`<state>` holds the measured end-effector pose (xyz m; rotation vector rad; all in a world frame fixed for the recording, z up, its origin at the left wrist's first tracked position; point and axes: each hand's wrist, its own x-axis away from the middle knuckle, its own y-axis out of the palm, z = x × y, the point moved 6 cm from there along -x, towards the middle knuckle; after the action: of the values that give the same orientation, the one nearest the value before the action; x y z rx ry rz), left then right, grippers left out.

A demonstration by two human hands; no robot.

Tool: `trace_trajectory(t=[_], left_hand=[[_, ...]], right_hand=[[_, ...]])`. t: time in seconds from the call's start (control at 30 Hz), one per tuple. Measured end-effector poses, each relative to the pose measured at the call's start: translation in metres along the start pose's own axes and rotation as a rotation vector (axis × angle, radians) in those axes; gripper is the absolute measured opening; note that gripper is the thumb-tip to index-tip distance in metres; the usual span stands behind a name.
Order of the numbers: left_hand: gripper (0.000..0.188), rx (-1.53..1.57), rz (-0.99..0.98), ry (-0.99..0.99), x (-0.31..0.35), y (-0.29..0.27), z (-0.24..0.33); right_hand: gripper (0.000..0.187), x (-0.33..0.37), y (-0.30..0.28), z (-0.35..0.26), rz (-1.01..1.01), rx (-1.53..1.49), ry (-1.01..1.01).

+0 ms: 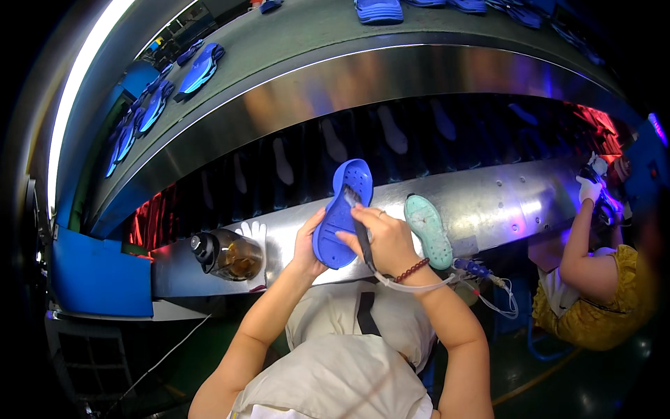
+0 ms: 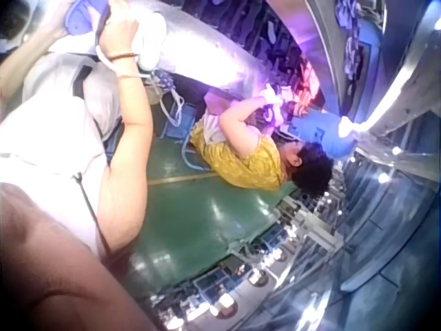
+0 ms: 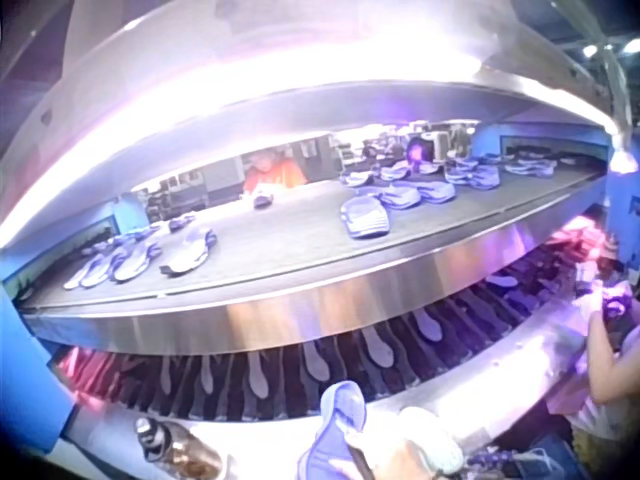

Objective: The person applies a liquid to blue shoe outsoles using a brush applicator tool and places the outsoles onto a moving conveyor belt.

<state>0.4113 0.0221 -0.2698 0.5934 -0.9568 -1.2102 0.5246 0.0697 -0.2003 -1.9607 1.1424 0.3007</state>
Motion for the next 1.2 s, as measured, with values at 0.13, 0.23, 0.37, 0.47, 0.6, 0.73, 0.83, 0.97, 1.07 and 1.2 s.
trace_trajectory(t=[0.13,0.23,0.37,0.47,0.6,0.73,0.83,0.97,1.07,1.2], left_hand=[[0.042,-0.073,-0.089,0.024,0.0,-0.012,0.011],[0.053,-0.31,-0.219,0.102,0.022,0.012,0.041],[0.068,-0.608,-0.385,0.499,0.05,0.097,0.117],[0.057,-0.257,-0.474,0.452,0.029,0.162,0.159],[0.055,0.245,-0.307,0.534,-0.045,0.186,0.225],[0.078,0.409,-0.106,0.541,-0.095,0.163,0.217],[0.068,-0.27,-0.079,0.845,-0.094,0.171,0.217],[0.061,-1.365,0.185,1.034,-0.109,0.213,0.203],[0.069,-1.505,0.146,1.131,-0.115,0.247,0.188],[0.062,-1.908,0.223,0.977,-0.148,0.251,0.173]], right_hand=[[0.031,0.017,-0.002,-0.019,-0.139,-0.235,-0.041],[0.024,0.023,-0.025,-0.003,-0.476,-0.856,0.341],[0.034,0.021,-0.064,0.025,0.114,-1.125,0.415],[0.023,0.036,-0.063,0.064,0.482,-1.03,0.73],[0.02,0.038,-0.044,0.071,0.371,-1.114,0.828],[0.025,0.037,-0.042,0.068,0.35,-1.153,0.912],[0.029,0.044,-0.043,0.086,0.393,-1.253,0.875],[0.027,0.051,-0.039,0.098,0.359,-1.308,0.865],[0.025,0.053,-0.033,0.096,0.349,-1.335,0.879],[0.024,0.051,-0.038,0.097,0.388,-1.271,0.866]])
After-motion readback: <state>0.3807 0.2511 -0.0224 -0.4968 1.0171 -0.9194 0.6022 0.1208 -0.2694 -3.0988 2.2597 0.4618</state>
